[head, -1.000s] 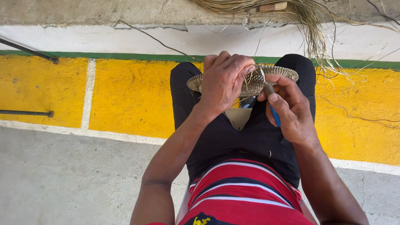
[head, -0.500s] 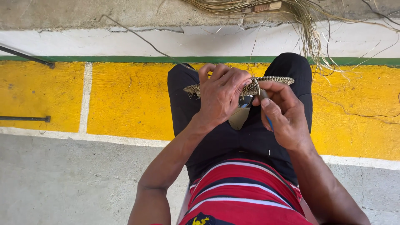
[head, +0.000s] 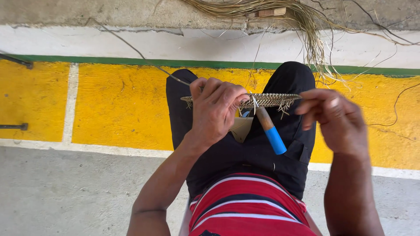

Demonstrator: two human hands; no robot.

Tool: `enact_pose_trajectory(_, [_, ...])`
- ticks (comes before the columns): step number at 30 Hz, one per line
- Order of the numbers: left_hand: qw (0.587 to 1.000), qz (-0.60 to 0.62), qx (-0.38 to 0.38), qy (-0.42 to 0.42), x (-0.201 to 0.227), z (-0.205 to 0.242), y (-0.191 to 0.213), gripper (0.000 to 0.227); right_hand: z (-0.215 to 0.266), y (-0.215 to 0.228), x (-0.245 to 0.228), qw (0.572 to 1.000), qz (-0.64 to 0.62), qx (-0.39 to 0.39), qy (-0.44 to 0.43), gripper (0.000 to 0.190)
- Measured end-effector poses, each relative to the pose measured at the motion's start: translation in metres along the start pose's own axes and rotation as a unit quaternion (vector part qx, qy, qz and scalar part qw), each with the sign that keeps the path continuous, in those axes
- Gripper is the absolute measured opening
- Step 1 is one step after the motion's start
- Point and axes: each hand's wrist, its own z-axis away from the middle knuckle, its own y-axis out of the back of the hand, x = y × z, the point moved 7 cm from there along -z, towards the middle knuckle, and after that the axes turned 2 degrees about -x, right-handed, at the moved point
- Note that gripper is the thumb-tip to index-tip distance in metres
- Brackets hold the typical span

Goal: The recorder is weaving a circular straw or fiber object on their lap using a blue-handled hook tool.

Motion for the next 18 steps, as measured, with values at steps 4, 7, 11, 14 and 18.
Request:
enact_pose_trajectory(4, [1.000, 0.006, -0.001, 0.022, -0.006, -0.014, 0.008, 0.012, -0.016, 0.047, 0.007, 0.996, -0.034, 0.084, -0.009, 0.033])
enact_pose_trajectory(7, [0.999, 0.016, -0.011, 0.026, -0.008, -0.021, 0.003, 0.012, -0.042, 0.065, 0.021, 0.995, -0.025, 0.098, -0.007, 0.025])
enact_pose_trajectory(11, [0.999, 0.034, -0.020, 0.033, -0.012, -0.029, -0.001, 0.016, -0.119, 0.077, 0.034, 0.988, 0.093, 0.114, -0.039, 0.022])
enact_pose_trajectory(14, [0.997, 0.040, -0.030, 0.052, -0.018, -0.026, -0.005, 0.018, -0.184, 0.089, 0.057, 0.962, 0.248, 0.096, -0.064, 0.023])
enact_pose_trajectory(18, [0.996, 0.052, -0.041, 0.066, -0.018, -0.027, -0.003, 0.022, -0.276, 0.110, 0.115, 0.883, 0.465, 0.037, -0.049, 0.020])
